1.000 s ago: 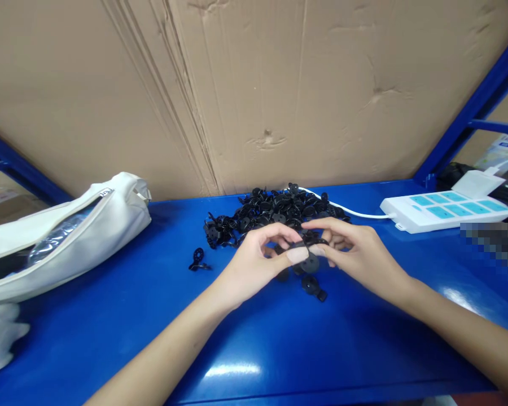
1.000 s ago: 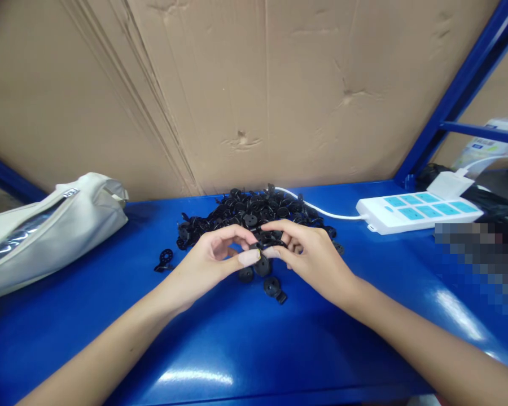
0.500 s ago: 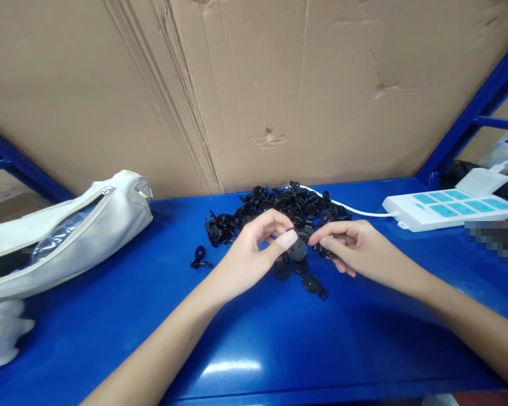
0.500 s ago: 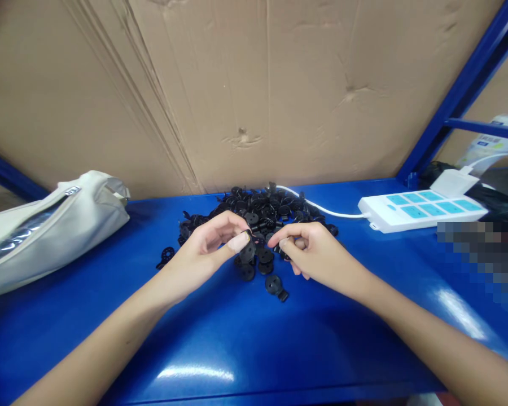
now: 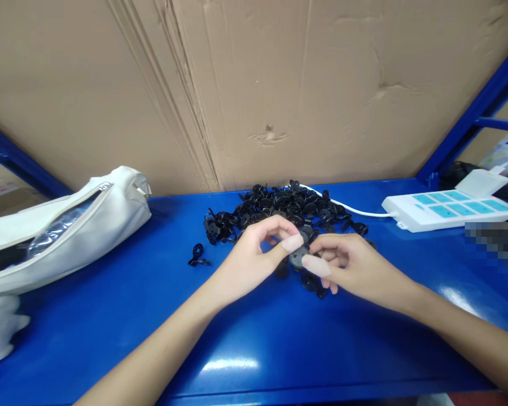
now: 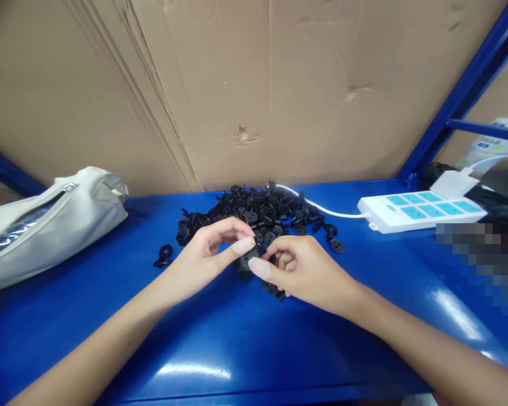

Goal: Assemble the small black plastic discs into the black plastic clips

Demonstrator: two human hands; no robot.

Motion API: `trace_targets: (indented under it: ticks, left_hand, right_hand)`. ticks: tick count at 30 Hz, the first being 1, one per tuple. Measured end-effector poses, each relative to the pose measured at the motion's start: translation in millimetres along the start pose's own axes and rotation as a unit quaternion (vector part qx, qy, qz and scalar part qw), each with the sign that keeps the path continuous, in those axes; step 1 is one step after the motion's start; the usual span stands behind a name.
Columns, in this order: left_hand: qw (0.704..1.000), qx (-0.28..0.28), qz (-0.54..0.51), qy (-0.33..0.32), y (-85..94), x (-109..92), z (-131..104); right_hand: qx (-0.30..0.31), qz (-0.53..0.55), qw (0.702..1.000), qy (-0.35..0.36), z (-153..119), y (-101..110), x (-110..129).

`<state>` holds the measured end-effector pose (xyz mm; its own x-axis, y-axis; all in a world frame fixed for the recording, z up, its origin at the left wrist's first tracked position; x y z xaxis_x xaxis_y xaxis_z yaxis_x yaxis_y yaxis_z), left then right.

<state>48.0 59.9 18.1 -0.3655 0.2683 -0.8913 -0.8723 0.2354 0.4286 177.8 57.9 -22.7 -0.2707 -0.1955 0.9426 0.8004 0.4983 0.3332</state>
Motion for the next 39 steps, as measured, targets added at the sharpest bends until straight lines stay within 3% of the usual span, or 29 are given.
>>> trace_targets:
  ticks: [6, 14, 19, 21, 39]
  left_hand:
    - [1.000, 0.004, -0.009, 0.017, -1.3, 2, 0]
    - [1.000, -0.001, -0.007, 0.009, 0.2, 1, -1]
    - [0.994, 0.090, 0.048, 0.029, -9.5, 3, -5]
    - [0.993, 0.102, 0.053, 0.023, -11.6, 3, -7]
    - [0.996, 0.084, 0.034, -0.002, -15.5, 5, -6]
  right_hand:
    - [-0.011, -0.037, 0.998, 0.041, 1, 3, 2]
    - [0.046, 0.076, 0.996, 0.017, 0, -1, 5]
    - [0.047, 0.067, 0.996, 0.039, 1, 6, 9]
    - [0.051, 0.062, 0.996, 0.046, 1, 7, 10]
    - [0.025, 0.068, 0.997, 0.040, 0, 5, 12]
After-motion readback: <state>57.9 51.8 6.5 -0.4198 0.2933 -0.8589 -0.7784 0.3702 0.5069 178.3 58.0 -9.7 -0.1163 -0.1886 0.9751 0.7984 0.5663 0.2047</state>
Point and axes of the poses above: each hand's wrist, its own z-axis towards the middle knuckle, its own y-axis out of the back of the hand, x = y × z, the point moved 7 cm from there along z, towards the middle knuckle, and after that the axes turned 3 degrees about y, right-handed, at the moved point
